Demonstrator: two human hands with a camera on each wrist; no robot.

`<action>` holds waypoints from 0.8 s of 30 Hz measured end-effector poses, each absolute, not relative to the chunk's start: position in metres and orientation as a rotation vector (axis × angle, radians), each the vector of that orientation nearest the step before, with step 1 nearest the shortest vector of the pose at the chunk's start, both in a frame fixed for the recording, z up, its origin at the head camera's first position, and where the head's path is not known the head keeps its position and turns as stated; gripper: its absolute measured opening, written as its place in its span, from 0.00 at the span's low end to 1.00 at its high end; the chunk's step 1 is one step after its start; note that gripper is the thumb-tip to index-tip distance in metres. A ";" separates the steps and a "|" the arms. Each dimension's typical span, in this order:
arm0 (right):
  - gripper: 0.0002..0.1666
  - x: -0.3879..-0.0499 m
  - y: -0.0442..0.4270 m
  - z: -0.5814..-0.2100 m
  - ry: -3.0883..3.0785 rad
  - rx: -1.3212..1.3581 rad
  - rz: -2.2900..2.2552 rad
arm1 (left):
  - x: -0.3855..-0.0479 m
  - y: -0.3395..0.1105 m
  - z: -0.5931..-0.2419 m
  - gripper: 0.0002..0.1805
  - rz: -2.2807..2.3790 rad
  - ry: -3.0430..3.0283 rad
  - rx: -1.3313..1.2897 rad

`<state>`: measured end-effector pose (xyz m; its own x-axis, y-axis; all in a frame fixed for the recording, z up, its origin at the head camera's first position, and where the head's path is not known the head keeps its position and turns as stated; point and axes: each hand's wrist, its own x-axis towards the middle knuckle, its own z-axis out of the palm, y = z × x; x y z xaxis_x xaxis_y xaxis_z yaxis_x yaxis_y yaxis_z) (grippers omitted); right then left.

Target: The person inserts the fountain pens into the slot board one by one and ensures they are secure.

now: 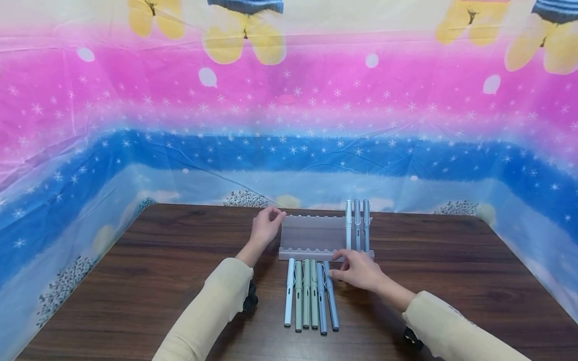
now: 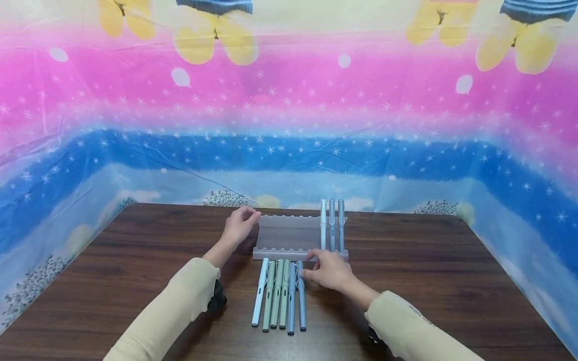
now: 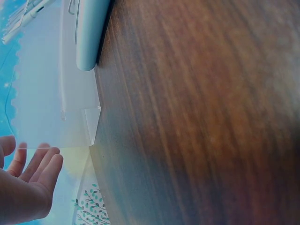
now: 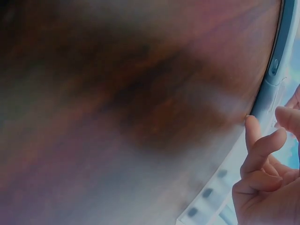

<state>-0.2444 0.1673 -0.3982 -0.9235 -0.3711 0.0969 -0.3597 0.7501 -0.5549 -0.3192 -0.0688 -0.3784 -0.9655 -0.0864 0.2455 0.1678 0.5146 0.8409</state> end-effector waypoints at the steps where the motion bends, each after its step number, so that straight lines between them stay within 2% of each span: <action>1: 0.20 -0.244 0.167 -0.398 2.921 -0.617 -0.912 | -0.319 -0.069 -0.378 0.10 -1.429 -2.501 -0.070; 24: 0.23 -0.242 0.163 -0.398 2.922 -0.731 -0.790 | -0.319 -0.070 -0.379 0.10 -1.445 -2.491 -0.073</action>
